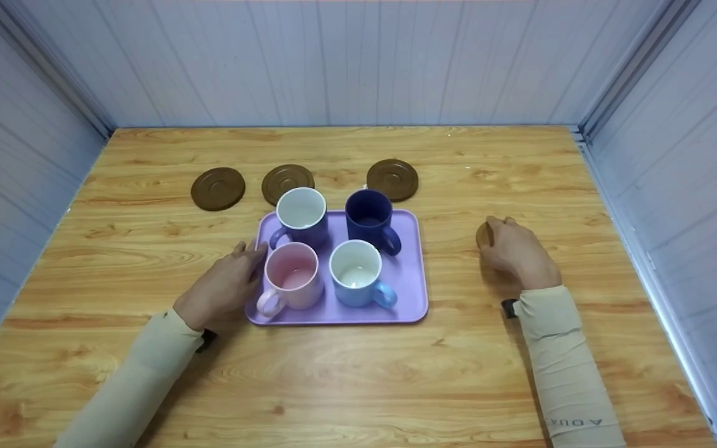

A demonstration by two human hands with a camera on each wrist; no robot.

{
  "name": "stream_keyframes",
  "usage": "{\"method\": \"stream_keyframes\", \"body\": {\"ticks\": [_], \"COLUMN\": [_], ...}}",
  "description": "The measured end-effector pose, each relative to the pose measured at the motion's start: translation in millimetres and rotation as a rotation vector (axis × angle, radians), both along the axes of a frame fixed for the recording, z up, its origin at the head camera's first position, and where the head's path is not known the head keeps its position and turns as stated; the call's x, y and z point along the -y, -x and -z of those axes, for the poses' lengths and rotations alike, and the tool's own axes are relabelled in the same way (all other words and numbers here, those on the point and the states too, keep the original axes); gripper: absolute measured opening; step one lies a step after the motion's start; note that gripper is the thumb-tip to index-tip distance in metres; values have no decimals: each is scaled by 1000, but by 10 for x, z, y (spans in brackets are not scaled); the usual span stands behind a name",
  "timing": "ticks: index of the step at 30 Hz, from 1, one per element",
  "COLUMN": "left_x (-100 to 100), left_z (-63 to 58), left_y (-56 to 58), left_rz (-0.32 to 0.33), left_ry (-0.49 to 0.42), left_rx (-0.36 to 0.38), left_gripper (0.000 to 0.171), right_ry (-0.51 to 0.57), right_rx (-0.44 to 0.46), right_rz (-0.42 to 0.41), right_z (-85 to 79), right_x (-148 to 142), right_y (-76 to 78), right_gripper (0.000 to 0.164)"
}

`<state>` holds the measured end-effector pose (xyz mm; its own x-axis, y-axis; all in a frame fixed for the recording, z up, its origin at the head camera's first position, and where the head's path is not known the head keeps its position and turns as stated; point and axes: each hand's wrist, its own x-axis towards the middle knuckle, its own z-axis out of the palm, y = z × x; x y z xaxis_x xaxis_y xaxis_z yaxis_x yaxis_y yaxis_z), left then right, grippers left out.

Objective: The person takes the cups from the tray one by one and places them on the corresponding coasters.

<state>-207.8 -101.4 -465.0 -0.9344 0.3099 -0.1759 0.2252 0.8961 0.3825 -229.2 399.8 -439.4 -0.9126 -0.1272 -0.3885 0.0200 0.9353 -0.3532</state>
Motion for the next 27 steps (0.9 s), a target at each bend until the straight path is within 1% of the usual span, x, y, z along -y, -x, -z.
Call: {"method": "stream_keyframes", "body": {"ticks": [8,12,14,19,23,27], "left_x": [-10,-13,-5,2,3,2], "left_z": [-8,1,-4,-13,-21,-12], "left_y": [-11,1,4,7,-1,-7], "left_rz": [29,16,9,11,14,7], "left_ry": [7,7,12,11,9,18], "left_rx": [-40,-22,-14,-11,-19,-17], "left_gripper": [54,54,54,53,52,52], "right_ry": [-62,-59,-63,-54,-56,-69], "right_rx": [-38,-26,-15,-5,-11,-15], "right_rz": [-35,-35,-48,-45,-46,-26], "right_z": [22,40,40,18,19,41], "right_x": [22,43,59,85,116,156], "right_y": [32,81,117,232,359,495], "right_gripper": [71,71,72,72,72,73]}}
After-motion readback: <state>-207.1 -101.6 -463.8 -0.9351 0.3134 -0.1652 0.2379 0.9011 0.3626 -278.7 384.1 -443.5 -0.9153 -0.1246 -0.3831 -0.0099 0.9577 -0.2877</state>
